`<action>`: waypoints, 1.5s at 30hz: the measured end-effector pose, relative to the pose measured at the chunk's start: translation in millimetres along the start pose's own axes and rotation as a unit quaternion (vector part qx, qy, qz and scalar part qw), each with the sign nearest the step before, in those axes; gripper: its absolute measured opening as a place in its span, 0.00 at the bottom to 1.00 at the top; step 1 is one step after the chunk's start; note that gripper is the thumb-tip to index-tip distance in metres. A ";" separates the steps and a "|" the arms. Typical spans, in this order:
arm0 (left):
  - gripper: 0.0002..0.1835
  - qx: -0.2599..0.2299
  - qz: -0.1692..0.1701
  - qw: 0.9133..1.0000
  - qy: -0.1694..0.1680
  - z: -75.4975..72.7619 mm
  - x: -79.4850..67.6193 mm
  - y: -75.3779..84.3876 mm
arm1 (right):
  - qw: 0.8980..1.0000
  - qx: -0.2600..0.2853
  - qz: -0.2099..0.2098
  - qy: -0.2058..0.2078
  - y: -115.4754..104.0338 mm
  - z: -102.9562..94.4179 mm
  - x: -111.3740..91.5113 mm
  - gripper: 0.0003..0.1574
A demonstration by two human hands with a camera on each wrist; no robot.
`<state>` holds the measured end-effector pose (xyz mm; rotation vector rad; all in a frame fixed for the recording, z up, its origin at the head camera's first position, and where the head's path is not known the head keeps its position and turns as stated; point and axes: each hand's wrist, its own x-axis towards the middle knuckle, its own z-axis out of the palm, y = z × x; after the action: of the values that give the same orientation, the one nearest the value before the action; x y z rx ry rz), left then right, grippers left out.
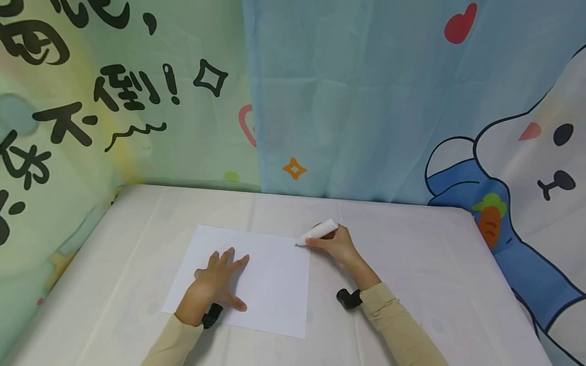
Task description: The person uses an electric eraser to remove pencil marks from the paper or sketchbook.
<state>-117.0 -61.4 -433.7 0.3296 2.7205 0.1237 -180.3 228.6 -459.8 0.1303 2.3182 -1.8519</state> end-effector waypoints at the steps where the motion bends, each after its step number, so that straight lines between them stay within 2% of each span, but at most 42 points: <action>1: 0.60 0.000 0.000 1.000 0.000 0.0 0.0 0.1 | 1.000 0.001 -0.001 0.001 0.0 -0.1 -0.1 0.30; 45: 0.59 -0.011 -0.002 1.000 -0.001 0.1 0.0 -0.1 | 0.999 -0.024 -0.003 -0.030 -2.3 1.7 -8.1 0.30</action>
<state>-117.0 -61.5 -433.8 0.3179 2.7163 0.1525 -172.7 226.8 -456.4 0.0603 2.3219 -1.7770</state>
